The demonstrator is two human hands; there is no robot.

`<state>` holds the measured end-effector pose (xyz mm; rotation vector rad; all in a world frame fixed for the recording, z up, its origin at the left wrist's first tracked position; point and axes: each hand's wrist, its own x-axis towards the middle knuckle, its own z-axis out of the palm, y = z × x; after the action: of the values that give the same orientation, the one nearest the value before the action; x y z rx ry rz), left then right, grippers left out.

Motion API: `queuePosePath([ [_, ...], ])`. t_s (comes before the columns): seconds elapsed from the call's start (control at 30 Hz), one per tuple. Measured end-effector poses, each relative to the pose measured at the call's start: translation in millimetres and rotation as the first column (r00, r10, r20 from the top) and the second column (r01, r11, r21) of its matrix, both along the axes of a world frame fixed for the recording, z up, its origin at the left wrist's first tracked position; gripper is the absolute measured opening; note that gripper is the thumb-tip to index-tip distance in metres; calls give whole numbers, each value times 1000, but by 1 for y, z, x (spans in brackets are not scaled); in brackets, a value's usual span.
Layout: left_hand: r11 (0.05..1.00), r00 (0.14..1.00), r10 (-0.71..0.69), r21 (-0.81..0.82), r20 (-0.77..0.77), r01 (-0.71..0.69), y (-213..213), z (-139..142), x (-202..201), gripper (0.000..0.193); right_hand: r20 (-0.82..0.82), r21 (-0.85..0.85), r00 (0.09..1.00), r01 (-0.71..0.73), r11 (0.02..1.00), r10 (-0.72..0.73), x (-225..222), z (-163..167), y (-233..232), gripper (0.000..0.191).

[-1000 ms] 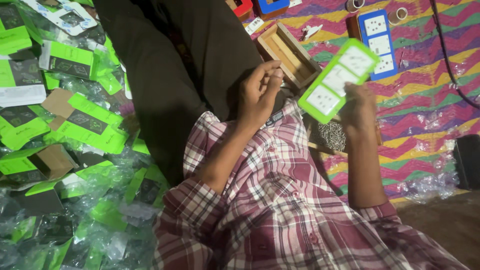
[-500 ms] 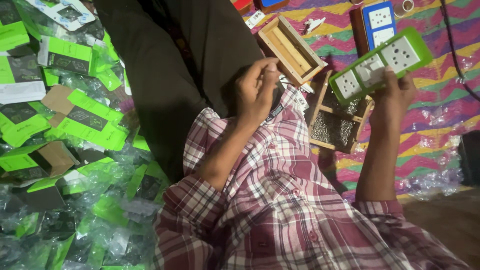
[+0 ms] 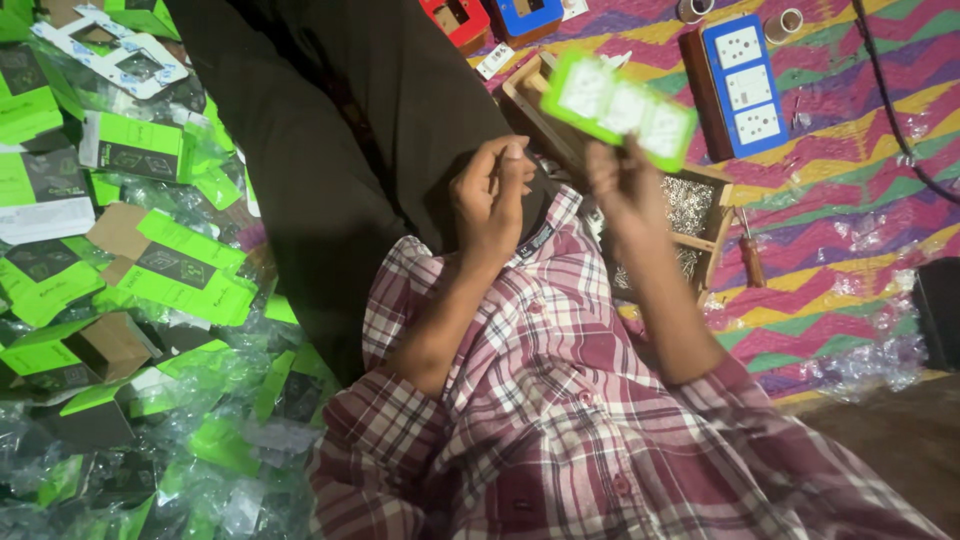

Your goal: The person assembles electrical socket plates by inserting white socket modules into green and blue plastic frames and securing them with screws using a screwdriver. The person handles multiple frames and modules, placing completed units aside.

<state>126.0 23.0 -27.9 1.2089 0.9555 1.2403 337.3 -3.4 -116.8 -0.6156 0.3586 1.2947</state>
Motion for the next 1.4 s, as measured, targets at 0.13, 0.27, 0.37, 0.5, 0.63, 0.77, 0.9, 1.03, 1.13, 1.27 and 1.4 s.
queuePosePath([
  [0.13, 1000, 1000, 0, -9, 15, 0, 0, 1, 0, 30, 178, -187, 897, -373, 909, 405, -42, -2, -7, 29],
  [0.27, 1000, 1000, 8, -24, 0, -8, 0, 0, 4, 30, 412, -133, 799, -424, 896, 439, -4, 27, -48, 21],
  [0.37, 999, 996, 20, 28, -85, -18, 2, -1, 4, 30, 820, -570, -229, -233, 788, 525, 21, 36, -32, 32],
  [0.5, 1000, 997, 21, 24, -78, -20, 1, 2, 3, 30, 587, -471, -806, -414, 779, -73, 28, 33, 47, 99],
  [0.63, 1000, 998, 5, 6, -56, -4, 3, 4, 2, 28, 427, -649, -899, -225, 727, 103, 11, 27, 76, 98],
  [0.77, 996, 993, 35, 82, -108, -26, 3, 6, 3, 26, 468, -553, -861, -107, 826, 202, 0, 20, 52, 96],
  [0.9, 997, 994, 20, 79, -108, -11, 3, 7, 4, 26, 445, -461, -850, 53, 886, 282, -11, 10, 28, 88],
  [1.03, 994, 991, 35, 111, -125, -22, 4, 8, 3, 24, 500, -414, -790, 143, 899, 355, -8, 8, 20, 85],
  [1.13, 994, 990, 27, 107, -140, -12, 4, 9, 2, 24, 428, -488, -803, 179, 854, 414, 3, 10, 21, 87],
  [1.27, 994, 989, 23, 109, -144, -8, 4, 10, 2, 24, 354, -596, -866, 82, 799, 353, 17, 7, 21, 97],
  [1.4, 993, 990, 17, 122, -141, 0, 4, 9, 2, 24, 137, -399, -962, 164, 902, 235, 20, -1, 25, 101],
])
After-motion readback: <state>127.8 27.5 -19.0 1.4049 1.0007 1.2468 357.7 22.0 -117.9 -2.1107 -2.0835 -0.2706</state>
